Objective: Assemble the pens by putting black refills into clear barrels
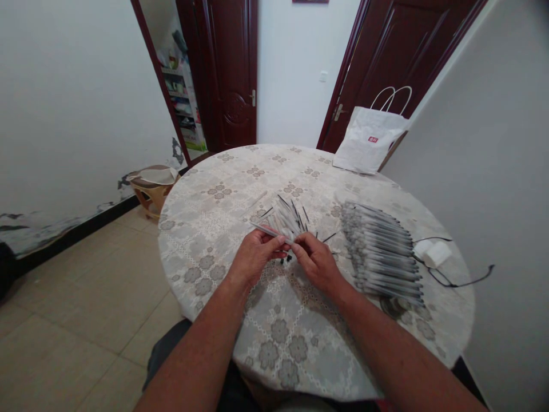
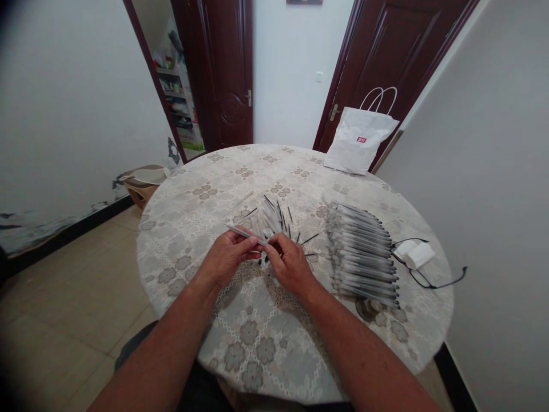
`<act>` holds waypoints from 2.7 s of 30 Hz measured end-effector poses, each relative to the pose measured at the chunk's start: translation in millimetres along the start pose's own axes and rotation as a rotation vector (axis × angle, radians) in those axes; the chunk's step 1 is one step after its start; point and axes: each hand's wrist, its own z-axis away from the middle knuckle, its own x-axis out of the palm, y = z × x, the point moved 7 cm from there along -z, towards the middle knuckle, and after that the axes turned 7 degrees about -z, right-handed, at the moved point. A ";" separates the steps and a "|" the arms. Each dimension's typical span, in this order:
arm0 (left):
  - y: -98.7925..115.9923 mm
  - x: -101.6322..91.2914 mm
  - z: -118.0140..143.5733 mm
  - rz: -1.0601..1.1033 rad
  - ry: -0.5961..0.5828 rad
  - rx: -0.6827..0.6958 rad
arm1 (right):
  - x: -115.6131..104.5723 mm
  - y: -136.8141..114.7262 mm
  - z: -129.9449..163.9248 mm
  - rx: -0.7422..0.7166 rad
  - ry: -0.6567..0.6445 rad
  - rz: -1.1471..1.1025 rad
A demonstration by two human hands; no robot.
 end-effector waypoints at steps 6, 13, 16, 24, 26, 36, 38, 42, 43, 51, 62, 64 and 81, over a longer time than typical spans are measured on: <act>7.3 -2.8 0.6 -0.132 -0.026 0.051 | 0.3 -6.2 -1.5 -0.090 -0.063 0.106; 33.1 -48.9 -3.3 -0.340 0.227 0.157 | -24.1 3.6 -5.6 0.000 0.154 0.194; 33.8 -61.1 -5.9 -0.510 0.272 0.212 | -27.4 16.0 -8.2 0.051 0.181 0.178; 12.9 -9.9 -11.9 -1.189 0.118 0.363 | -31.3 37.9 -11.8 0.168 0.256 0.086; 4.7 6.4 -14.3 -1.381 0.040 0.365 | -32.6 38.7 -12.3 0.173 0.267 0.074; -13.8 15.7 -22.9 -1.596 -0.029 0.405 | -34.2 38.6 -13.7 0.179 0.277 0.043; -10.9 15.6 -20.4 -1.524 -0.026 0.427 | -35.0 38.2 -13.5 0.177 0.278 0.045; 4.6 1.9 -16.7 -1.246 0.105 0.386 | -34.6 37.5 -12.9 0.162 0.272 0.058; 8.5 -5.1 -16.5 -1.149 0.155 0.354 | -33.6 37.2 -12.6 0.158 0.263 0.055; -1.4 -38.8 -18.5 0.068 0.181 -0.040 | -23.1 25.6 -9.4 0.112 0.183 0.028; 6.7 -44.8 -17.3 0.362 0.192 0.008 | -14.5 12.5 -5.5 0.047 0.105 0.034; 9.1 -48.3 -17.4 0.337 0.213 0.044 | -14.5 9.5 -4.9 0.032 0.107 0.049; 18.5 -54.0 -12.2 0.171 0.285 0.146 | -23.2 16.2 -3.7 0.068 0.193 0.095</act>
